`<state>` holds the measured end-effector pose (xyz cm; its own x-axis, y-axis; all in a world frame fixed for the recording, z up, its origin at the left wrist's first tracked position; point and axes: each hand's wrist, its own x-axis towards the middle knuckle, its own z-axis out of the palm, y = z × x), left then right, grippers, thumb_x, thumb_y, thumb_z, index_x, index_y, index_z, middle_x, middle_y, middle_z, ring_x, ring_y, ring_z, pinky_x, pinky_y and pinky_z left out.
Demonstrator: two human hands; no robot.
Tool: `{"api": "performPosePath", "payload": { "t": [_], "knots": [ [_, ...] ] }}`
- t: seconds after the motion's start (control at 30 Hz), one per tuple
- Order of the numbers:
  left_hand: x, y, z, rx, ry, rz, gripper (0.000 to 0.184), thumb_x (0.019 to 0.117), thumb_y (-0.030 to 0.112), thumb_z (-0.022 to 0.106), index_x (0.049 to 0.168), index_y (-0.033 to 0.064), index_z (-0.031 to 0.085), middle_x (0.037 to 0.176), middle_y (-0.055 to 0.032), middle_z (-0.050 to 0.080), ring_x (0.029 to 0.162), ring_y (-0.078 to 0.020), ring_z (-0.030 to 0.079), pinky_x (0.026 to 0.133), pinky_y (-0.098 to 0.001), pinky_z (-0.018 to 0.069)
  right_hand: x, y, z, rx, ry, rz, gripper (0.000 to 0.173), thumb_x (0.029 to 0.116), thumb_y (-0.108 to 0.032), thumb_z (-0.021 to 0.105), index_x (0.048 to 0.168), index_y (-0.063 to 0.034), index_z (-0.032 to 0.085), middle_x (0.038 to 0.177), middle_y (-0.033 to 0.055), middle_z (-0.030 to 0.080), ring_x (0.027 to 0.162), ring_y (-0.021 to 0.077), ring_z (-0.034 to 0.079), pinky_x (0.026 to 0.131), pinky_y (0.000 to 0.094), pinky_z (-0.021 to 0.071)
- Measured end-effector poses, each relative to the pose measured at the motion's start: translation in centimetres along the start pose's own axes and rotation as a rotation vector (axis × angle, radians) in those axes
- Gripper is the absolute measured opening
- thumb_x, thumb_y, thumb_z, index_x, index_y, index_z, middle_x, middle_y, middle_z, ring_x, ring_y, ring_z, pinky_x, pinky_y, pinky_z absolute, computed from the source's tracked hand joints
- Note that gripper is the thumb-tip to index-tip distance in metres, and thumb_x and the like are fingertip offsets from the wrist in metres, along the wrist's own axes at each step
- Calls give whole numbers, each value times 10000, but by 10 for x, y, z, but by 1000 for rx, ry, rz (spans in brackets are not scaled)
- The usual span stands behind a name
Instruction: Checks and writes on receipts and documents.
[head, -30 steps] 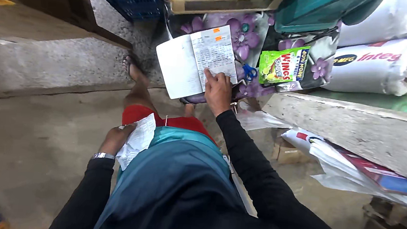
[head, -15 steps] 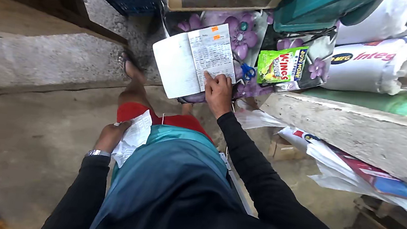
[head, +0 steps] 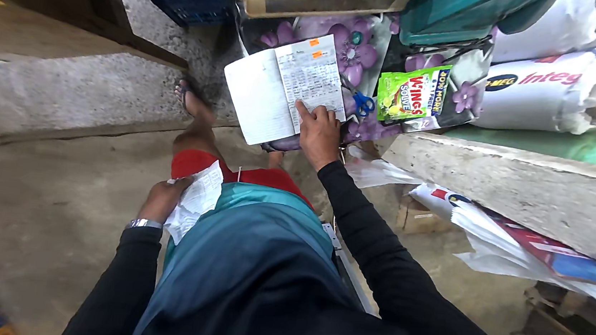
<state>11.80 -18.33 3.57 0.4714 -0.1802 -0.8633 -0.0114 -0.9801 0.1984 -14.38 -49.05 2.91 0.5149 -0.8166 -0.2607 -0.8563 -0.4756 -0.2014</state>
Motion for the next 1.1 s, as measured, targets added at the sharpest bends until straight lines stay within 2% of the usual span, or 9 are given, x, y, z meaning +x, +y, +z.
{"api": "performPosePath", "payload": {
  "t": [0.1, 0.3, 0.57, 0.97, 1.1],
  "knots": [
    [-2, 1, -1, -2, -2, 7, 589, 936, 596, 645, 1056, 22, 711, 968, -162, 708, 898, -277, 685, 848, -570, 543, 1, 0, -3, 44, 0, 12, 484, 1023, -259, 494, 1482, -406, 542, 1127, 95, 649, 1094, 313, 601, 883, 511, 507],
    [-2, 0, -3, -33, 4, 7, 566, 936, 586, 651, 1031, 31, 710, 939, -140, 706, 853, -244, 681, 816, -543, 553, 4, 1, -1, 74, 20, 71, 475, 1055, -353, 450, 1527, -353, 501, 1127, 86, 664, 1102, 294, 605, 914, 487, 504],
    [1, -2, -2, -11, 8, 8, 575, 928, 601, 651, 1023, 37, 710, 936, -147, 702, 862, -256, 678, 822, -555, 543, 4, 7, 0, 120, 38, 35, 428, 1062, -378, 470, 1479, -368, 562, 1087, 83, 663, 1074, 284, 607, 908, 472, 506],
    [0, -3, -1, -31, 4, 4, 562, 938, 588, 642, 1003, 34, 710, 918, -146, 699, 837, -256, 677, 801, -555, 545, 6, 11, -1, 146, 36, 12, 397, 1056, -352, 510, 1441, -364, 604, 1077, 79, 669, 1062, 279, 620, 897, 468, 516],
    [-1, -4, 0, -13, 2, 9, 576, 944, 576, 643, 1017, 9, 703, 928, -166, 696, 851, -275, 674, 811, -569, 542, 5, 15, -2, 144, 49, -39, 414, 1024, -210, 550, 1387, -383, 653, 1069, 85, 678, 1053, 281, 636, 896, 466, 539]
  ]
}}
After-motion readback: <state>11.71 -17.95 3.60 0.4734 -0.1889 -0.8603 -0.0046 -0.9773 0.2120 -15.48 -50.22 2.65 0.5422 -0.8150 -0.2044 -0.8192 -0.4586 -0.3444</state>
